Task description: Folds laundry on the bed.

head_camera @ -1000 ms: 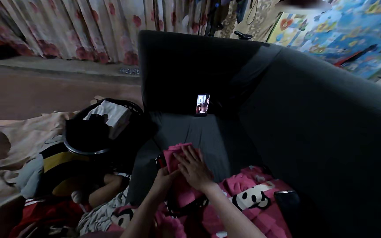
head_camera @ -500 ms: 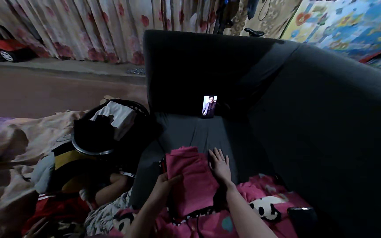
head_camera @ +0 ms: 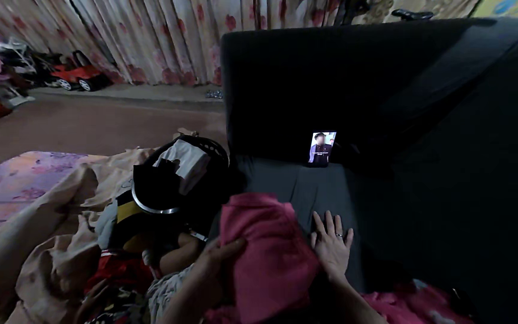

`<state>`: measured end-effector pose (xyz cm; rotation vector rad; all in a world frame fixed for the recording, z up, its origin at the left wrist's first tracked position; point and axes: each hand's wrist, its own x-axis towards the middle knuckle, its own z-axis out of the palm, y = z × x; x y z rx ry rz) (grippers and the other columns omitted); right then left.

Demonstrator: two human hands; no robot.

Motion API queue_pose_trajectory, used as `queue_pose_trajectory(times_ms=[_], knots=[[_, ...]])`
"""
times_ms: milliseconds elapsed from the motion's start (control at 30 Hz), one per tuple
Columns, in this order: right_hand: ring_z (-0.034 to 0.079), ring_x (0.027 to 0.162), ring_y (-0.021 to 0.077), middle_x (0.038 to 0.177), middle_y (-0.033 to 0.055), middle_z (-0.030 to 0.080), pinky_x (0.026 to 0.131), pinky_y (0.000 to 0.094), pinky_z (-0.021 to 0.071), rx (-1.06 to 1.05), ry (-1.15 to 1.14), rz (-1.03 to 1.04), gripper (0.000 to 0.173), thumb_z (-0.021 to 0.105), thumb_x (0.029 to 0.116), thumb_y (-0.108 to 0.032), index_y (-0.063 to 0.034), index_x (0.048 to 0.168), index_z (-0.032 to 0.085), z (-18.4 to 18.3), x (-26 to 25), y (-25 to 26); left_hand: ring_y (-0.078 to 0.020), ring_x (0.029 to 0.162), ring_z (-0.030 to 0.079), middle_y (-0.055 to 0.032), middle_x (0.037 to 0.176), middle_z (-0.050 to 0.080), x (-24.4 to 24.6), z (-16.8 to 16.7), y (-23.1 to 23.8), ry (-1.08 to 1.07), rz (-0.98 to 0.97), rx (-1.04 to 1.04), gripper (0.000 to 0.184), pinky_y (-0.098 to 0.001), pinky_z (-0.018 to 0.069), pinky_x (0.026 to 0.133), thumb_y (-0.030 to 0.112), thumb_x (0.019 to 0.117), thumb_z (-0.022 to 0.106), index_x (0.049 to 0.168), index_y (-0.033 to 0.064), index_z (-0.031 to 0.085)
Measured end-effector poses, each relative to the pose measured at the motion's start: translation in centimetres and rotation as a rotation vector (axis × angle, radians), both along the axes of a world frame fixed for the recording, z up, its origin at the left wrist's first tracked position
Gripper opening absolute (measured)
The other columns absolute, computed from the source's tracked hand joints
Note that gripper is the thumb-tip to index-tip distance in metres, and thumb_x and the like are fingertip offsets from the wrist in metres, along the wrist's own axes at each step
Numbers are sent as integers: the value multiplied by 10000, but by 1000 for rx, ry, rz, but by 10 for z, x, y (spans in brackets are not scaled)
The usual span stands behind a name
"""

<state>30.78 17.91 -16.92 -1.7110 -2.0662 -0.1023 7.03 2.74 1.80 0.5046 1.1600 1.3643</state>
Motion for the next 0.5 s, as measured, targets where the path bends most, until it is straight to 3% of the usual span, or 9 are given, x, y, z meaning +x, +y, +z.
queue_pose_trajectory(times_ms=[167, 333, 433, 500], knots=[[421, 1466, 440, 1556, 167, 504, 1152, 762, 182, 47, 33, -21, 563, 330, 985, -348, -222, 1449, 623, -11, -3, 7, -106, 792, 703, -42, 911, 712, -69, 40, 37, 268, 297, -11, 196, -297, 609, 688, 164, 1065, 450, 1140, 86, 613], [428, 1456, 456, 1546, 165, 516, 1139, 767, 191, 51, 29, -27, 569, 317, 991, -376, -235, 1447, 626, -15, -2, 10, -65, 929, 682, 13, 1044, 692, -161, 63, 94, 370, 510, 236, 184, -265, 586, 826, 156, 1063, 479, 1218, 116, 570], [446, 1440, 466, 1532, 174, 529, 1121, 776, 210, 71, 17, -26, 574, 324, 979, -374, -228, 1443, 630, -19, -1, 11, -97, 995, 668, -3, 1109, 663, -207, 54, 120, 319, 562, 246, 234, -306, 575, 868, 190, 1049, 480, 1266, 128, 544], [459, 1426, 478, 1518, 185, 540, 1105, 790, 221, 89, 11, -22, 550, 377, 964, -335, -219, 1436, 636, -20, -1, 11, -84, 944, 655, 4, 1063, 642, -241, 27, 130, 363, 544, 140, 213, -292, 573, 824, 158, 1035, 465, 1238, 132, 524]])
